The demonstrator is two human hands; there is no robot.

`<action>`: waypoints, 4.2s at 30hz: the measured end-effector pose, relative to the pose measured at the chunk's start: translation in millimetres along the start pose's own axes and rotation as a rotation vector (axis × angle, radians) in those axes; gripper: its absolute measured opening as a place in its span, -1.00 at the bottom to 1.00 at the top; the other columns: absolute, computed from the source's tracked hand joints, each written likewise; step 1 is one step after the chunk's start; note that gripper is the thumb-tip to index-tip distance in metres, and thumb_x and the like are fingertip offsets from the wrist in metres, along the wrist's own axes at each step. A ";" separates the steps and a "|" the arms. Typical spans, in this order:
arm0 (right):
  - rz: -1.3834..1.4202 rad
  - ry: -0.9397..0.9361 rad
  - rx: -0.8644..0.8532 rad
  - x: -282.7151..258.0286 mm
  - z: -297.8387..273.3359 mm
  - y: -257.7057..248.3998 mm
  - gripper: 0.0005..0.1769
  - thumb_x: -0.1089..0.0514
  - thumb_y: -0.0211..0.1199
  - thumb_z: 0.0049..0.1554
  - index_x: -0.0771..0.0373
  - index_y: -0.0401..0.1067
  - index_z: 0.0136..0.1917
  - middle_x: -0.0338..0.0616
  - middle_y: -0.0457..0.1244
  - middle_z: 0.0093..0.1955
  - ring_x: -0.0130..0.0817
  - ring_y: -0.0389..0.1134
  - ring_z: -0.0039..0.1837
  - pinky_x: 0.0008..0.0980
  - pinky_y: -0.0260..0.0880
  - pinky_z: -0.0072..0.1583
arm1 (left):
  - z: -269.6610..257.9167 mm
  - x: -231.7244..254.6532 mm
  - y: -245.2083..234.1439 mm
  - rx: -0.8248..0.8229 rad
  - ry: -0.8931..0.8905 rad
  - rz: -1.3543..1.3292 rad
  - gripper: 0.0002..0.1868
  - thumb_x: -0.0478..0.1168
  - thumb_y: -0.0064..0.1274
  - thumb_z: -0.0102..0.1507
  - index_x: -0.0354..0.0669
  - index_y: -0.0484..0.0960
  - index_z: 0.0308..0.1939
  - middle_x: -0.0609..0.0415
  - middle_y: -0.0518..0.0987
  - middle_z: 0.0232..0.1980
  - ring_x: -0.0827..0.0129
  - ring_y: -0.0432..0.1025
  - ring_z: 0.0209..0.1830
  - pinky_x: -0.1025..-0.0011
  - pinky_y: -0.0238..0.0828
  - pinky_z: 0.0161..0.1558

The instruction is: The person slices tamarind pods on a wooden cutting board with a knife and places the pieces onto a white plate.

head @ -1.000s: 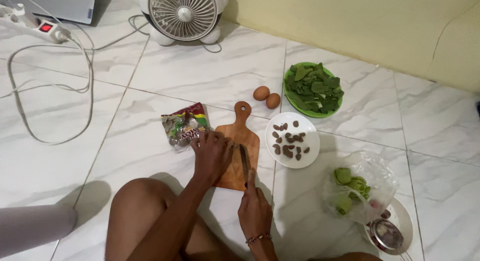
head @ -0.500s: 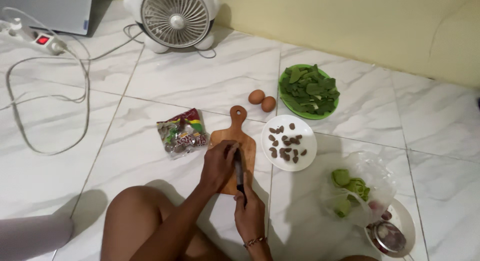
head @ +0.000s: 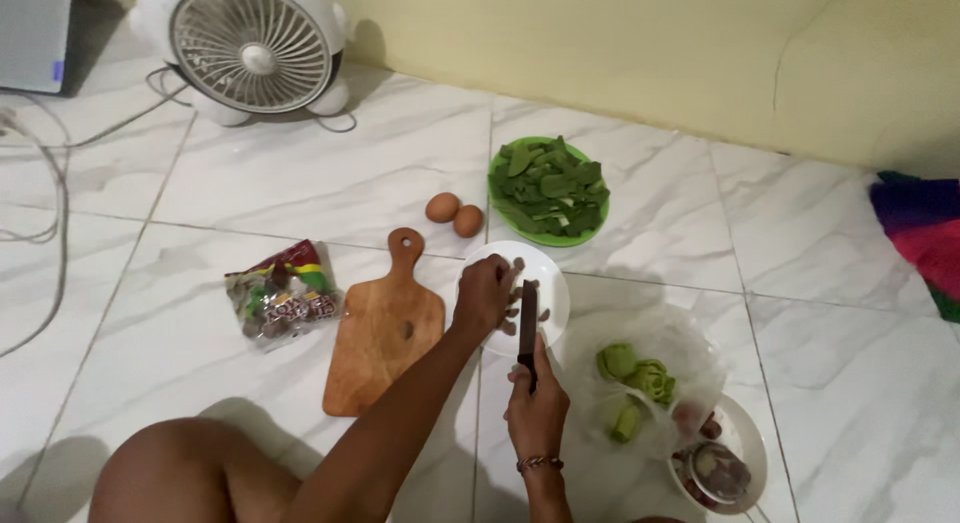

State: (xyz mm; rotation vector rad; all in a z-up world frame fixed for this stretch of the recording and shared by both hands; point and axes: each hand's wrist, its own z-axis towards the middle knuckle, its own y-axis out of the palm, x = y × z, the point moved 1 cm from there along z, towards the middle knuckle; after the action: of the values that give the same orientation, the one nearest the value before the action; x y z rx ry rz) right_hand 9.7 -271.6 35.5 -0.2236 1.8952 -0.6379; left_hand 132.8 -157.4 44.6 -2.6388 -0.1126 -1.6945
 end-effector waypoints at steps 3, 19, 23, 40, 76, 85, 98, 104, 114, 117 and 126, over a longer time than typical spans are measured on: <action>0.013 0.008 0.017 -4.1 6.6 -6.6 -0.31 0.27 0.04 0.22 -0.14 0.16 0.58 -0.16 0.42 -0.21 -0.46 0.28 -0.50 -0.36 0.36 -0.40 | 8.7 7.7 4.3 0.037 0.166 0.252 -0.82 -0.24 0.02 0.32 -0.32 0.59 -0.14 -0.14 0.64 -0.28 0.14 0.61 -0.45 0.13 0.59 -0.36; -0.094 -0.258 0.053 11.2 -16.1 16.8 -0.33 0.26 0.09 0.20 -0.04 0.22 0.56 -0.08 0.45 -0.18 -0.33 0.47 -0.17 -0.27 0.46 -0.06 | -8.3 0.4 -65.8 0.138 0.553 0.273 -0.75 -0.26 0.04 0.29 -0.34 0.70 -0.06 -0.07 0.72 -0.30 0.34 0.64 -0.42 0.34 0.55 -0.30; -0.141 -0.249 -0.085 7.4 -42.4 36.7 -0.32 0.23 0.10 0.19 -0.05 0.17 0.57 -0.04 0.44 -0.15 -0.20 0.49 -0.11 -0.22 0.46 0.00 | -48.4 -13.0 -121.2 0.258 0.327 0.386 -0.77 -0.24 0.06 0.30 -0.37 0.70 -0.12 -0.14 0.68 -0.35 0.23 0.59 -0.42 0.31 0.49 -0.32; -0.295 -0.272 -0.199 5.4 -97.8 75.5 -0.30 0.20 0.09 0.18 -0.07 0.14 0.58 -0.02 0.41 -0.12 -0.05 0.46 -0.06 -0.13 0.44 0.01 | -86.4 -59.6 -158.9 0.230 0.502 0.608 -0.83 -0.20 0.20 0.18 -0.24 0.63 -0.31 -0.11 0.57 -0.18 0.00 0.48 -0.14 0.13 0.41 -0.08; -0.599 -0.582 -0.183 9.6 -100.2 92.5 -0.22 0.29 0.10 0.15 0.10 0.02 0.61 0.08 0.29 0.31 0.11 0.44 -0.08 -0.05 0.50 -0.12 | -73.0 -87.7 -165.3 0.359 0.349 0.373 -0.86 -0.29 0.27 0.14 -0.29 0.75 -0.27 -0.11 0.67 -0.26 0.20 0.61 -0.31 0.32 0.52 -0.21; -0.609 -0.636 -0.159 21.9 -96.2 104.0 -0.21 0.32 0.13 0.11 0.18 0.00 0.57 0.11 0.26 0.38 0.15 0.44 -0.18 -0.07 0.51 -0.20 | -72.0 -87.6 -164.6 0.363 0.342 0.407 -0.86 -0.29 0.28 0.14 -0.29 0.75 -0.27 -0.13 0.66 -0.27 0.17 0.60 -0.31 0.30 0.52 -0.21; -0.708 -0.636 -0.152 34.9 -92.6 102.0 -0.16 0.33 0.15 0.09 0.11 0.01 0.60 0.06 0.33 0.22 0.08 0.41 -0.30 -0.08 0.47 -0.27 | -71.5 -98.8 -162.1 0.415 0.473 0.363 -0.92 -0.35 0.21 0.17 -0.30 0.69 -0.28 -0.15 0.62 -0.24 0.08 0.57 -0.28 0.25 0.51 -0.18; -0.810 -0.577 -0.184 29.7 -100.2 76.4 -0.17 0.24 0.15 0.14 -0.12 0.01 0.62 -0.05 0.32 -0.09 0.01 0.40 -0.25 -0.06 0.46 -0.22 | -69.5 -111.8 -162.7 0.446 0.603 0.417 -0.91 -0.35 0.18 0.20 -0.30 0.68 -0.23 -0.18 0.61 -0.22 0.00 0.54 -0.22 0.20 0.48 -0.14; -0.535 -0.442 -0.134 15.6 -84.2 69.3 -0.24 0.20 0.11 0.19 -0.20 0.08 0.61 -0.04 0.38 -0.16 -0.08 0.42 -0.12 -0.09 0.43 -0.07 | -83.8 -91.6 -160.2 0.379 0.495 0.461 -0.85 -0.29 0.18 0.21 -0.28 0.66 -0.19 -0.12 0.53 -0.20 0.08 0.51 -0.25 0.24 0.47 -0.15; -0.410 -0.478 -0.134 17.2 -81.4 73.6 -0.30 0.19 0.14 0.20 -0.15 0.14 0.58 -0.04 0.39 -0.14 -0.12 0.43 -0.12 -0.13 0.43 -0.06 | -87.0 -80.8 -157.3 0.410 0.511 0.448 -0.87 -0.29 0.20 0.19 -0.29 0.67 -0.23 -0.12 0.58 -0.24 0.10 0.51 -0.25 0.24 0.46 -0.16; 0.039 0.061 -0.329 12.4 -82.1 79.2 -0.36 0.24 0.03 0.23 -0.12 0.25 0.55 -0.22 0.38 -0.24 -0.50 0.20 -0.46 -0.37 0.29 -0.36 | -89.8 -65.7 -126.6 0.358 0.298 0.154 -0.78 -0.25 0.15 0.25 -0.34 0.67 -0.11 -0.06 0.72 -0.19 0.37 0.63 -0.21 0.43 0.56 -0.11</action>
State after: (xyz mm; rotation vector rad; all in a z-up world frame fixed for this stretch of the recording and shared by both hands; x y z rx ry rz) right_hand -58.5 -183.8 7.1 -0.3803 2.0528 -0.3065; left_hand 16.2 -38.7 17.8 -2.0678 -0.1853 -1.7960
